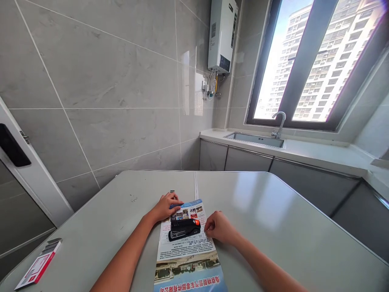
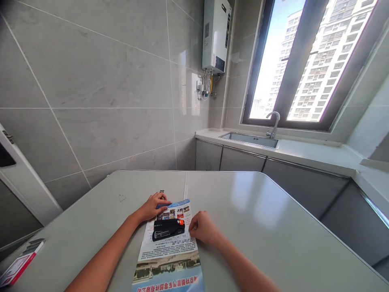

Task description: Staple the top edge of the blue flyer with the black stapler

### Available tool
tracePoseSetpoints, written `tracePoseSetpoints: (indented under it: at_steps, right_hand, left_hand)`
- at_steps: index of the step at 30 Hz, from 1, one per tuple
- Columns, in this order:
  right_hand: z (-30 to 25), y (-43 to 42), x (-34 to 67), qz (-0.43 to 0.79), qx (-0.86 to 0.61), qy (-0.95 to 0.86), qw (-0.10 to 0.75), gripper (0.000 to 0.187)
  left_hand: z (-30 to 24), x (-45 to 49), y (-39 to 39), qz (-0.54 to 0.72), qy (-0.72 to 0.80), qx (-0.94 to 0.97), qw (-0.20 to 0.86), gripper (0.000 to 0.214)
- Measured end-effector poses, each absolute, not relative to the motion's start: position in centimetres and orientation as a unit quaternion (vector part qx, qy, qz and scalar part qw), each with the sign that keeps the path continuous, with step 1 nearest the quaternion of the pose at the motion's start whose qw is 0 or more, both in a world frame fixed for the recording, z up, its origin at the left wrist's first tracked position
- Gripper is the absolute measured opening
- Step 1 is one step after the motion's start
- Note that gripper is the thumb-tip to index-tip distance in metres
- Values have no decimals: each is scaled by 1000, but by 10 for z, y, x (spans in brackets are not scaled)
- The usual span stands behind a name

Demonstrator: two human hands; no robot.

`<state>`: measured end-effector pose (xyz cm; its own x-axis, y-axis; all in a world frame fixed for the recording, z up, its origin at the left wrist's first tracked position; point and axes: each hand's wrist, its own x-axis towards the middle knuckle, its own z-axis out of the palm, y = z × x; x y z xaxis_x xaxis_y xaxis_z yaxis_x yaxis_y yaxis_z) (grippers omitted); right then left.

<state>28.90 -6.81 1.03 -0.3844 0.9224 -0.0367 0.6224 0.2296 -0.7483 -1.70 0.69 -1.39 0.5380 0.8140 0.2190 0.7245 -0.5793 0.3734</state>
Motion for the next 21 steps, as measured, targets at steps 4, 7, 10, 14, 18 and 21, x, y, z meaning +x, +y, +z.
tracePoseSetpoints:
  at_steps: [4, 7, 10, 14, 18, 21]
  right_hand:
    - [11, -64, 302, 412, -528, -719, 186, 20]
    - [9, -62, 311, 447, -515, -714, 161, 18]
    - [10, -61, 311, 374, -492, -766, 174, 18]
    - [10, -64, 301, 244, -434, -827, 261, 25]
    - [7, -66, 296, 226, -382, -845, 299, 30]
    - [5, -64, 299, 221, -375, -853, 289, 39]
  left_hand:
    - [-11, -14, 3, 174, 440, 874, 109, 41]
    - [-7, -12, 1, 173, 433, 877, 116, 44]
    - [-4, -12, -1, 172, 429, 878, 125, 44]
    - [-4, -12, 0, 172, 426, 879, 127, 44]
    - [-5, -13, 2, 175, 421, 881, 129, 42]
    - [-7, -13, 3, 174, 423, 880, 125, 39]
